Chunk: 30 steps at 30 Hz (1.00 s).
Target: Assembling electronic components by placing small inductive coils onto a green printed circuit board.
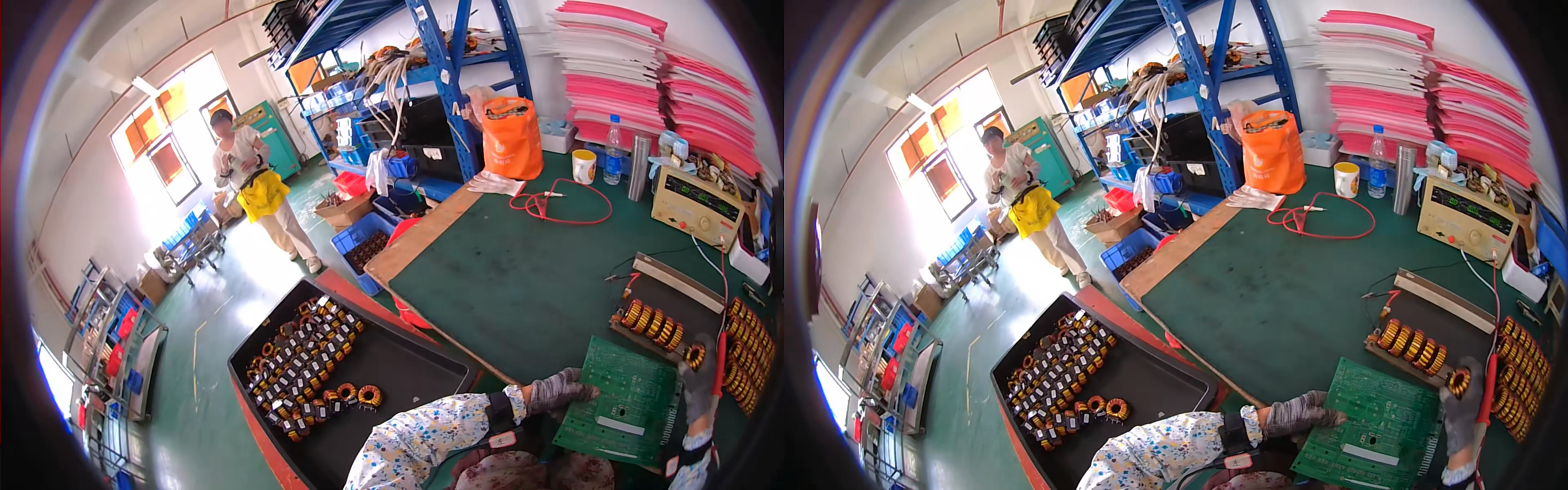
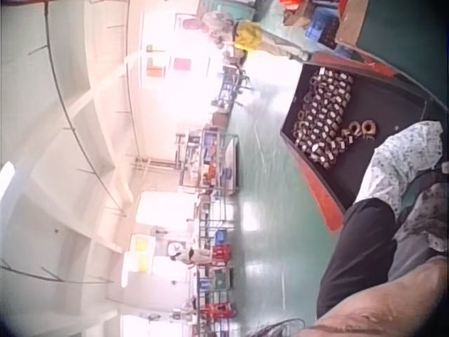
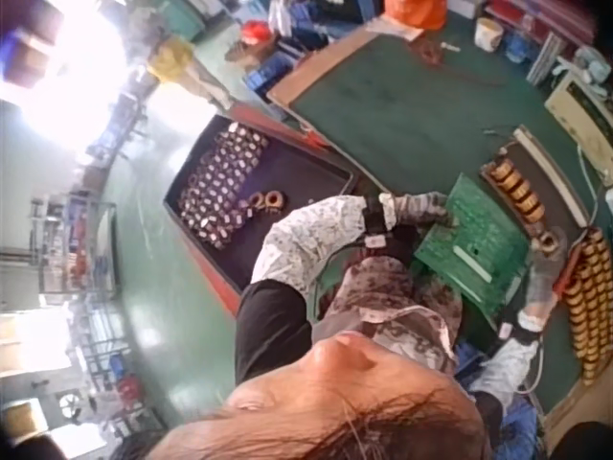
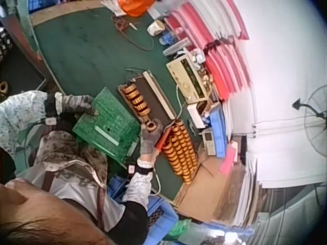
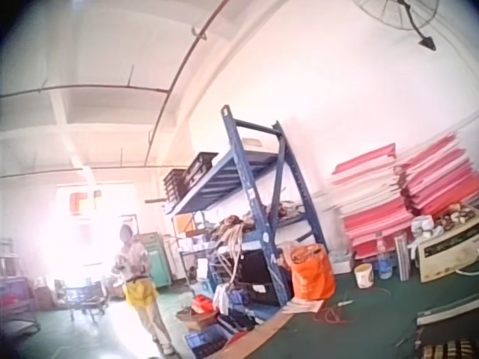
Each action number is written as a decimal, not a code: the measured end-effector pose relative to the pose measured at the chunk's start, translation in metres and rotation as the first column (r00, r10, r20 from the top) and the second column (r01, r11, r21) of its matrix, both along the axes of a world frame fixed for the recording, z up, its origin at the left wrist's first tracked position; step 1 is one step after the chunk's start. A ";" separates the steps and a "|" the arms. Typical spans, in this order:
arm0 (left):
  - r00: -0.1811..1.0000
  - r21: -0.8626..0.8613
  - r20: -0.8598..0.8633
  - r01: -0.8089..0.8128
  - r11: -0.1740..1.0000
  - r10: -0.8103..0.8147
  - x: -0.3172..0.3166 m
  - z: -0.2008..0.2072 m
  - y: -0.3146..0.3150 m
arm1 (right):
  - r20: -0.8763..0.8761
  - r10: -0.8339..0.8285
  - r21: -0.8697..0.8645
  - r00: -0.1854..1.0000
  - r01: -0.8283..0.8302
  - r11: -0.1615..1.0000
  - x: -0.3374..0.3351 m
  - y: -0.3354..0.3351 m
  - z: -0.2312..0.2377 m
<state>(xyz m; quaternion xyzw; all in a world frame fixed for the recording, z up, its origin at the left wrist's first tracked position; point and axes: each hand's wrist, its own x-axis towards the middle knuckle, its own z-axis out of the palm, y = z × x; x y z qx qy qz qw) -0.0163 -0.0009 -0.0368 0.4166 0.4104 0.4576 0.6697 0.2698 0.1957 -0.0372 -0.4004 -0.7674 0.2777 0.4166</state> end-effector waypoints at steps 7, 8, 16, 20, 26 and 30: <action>0.999 -0.087 0.047 0.013 0.996 -0.009 0.004 0.024 -0.003 | -0.486 -0.130 -0.576 0.864 -0.205 0.792 0.045 -0.080 0.009; 1.000 -0.083 0.005 -0.004 0.997 0.004 0.003 0.024 -0.004 | -0.496 -0.125 -0.581 0.859 -0.222 0.783 0.041 -0.083 0.008; 0.996 -0.097 -0.084 -0.009 0.995 0.001 0.004 0.011 -0.001 | -0.017 -0.075 -0.147 0.997 0.072 0.987 0.026 -0.108 0.022; 0.998 -0.107 -0.063 0.006 0.994 -0.013 0.001 0.001 0.002 | 0.017 -0.064 -0.120 0.998 0.065 0.991 0.021 -0.113 0.031; 0.999 -0.034 0.000 -0.053 0.998 0.053 0.006 0.003 0.000 | 0.065 -0.076 -0.070 0.995 0.081 0.994 0.029 -0.101 0.010; 0.998 -0.068 0.031 -0.056 0.996 0.058 0.006 0.011 0.000 | 0.076 -0.117 -0.116 0.990 0.125 0.985 0.025 -0.105 0.017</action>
